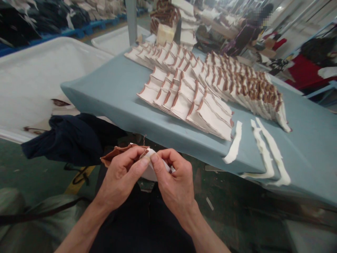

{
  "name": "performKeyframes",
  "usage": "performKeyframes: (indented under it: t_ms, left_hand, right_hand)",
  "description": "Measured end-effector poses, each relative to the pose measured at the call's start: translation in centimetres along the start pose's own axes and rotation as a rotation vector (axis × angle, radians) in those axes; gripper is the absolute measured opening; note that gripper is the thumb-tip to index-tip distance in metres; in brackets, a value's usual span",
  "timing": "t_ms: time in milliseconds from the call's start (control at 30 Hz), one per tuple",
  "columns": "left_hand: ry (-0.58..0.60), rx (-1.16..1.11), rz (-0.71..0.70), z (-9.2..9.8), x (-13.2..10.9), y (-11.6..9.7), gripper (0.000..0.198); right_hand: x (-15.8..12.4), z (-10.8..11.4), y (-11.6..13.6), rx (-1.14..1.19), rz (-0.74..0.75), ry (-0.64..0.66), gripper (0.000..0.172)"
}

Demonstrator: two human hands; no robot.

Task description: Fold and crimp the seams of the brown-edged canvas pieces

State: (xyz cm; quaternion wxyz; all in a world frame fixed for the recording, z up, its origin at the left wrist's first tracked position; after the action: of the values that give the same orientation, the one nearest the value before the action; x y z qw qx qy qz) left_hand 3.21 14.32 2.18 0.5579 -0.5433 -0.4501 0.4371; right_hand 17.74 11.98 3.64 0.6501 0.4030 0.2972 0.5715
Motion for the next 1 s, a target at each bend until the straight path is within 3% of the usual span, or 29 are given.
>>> performKeyframes:
  t_ms: [433,800,1000]
  left_hand:
    - [-0.044,0.065,-0.018,0.2,0.1,-0.2,0.029]
    - [-0.100,0.096,0.016,1.0,-0.3,-0.2,0.031]
    - [-0.034,0.110,-0.016,0.9,-1.0,-1.0,0.030]
  right_hand:
    - [-0.2,-0.5,-0.5,0.021,-0.032,0.002,0.030]
    - [0.4,0.4,0.3,-0.030,0.040,0.049,0.023]
    - [1.9,0.8,1.9,0.013,0.244,0.179,0.027]
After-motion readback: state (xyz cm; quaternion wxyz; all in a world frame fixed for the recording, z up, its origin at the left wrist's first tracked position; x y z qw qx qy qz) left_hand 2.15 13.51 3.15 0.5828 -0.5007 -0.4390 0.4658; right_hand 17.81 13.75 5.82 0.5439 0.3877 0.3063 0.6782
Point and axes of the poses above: each hand's wrist, its own x-axis towards the middle knuckle, its own z-axis out of the back of the hand, y = z × x, the point moved 9 cm from there along x, towards the middle knuckle, and after that the axes turned 9 degrees about -x, right-handed, at the moved point
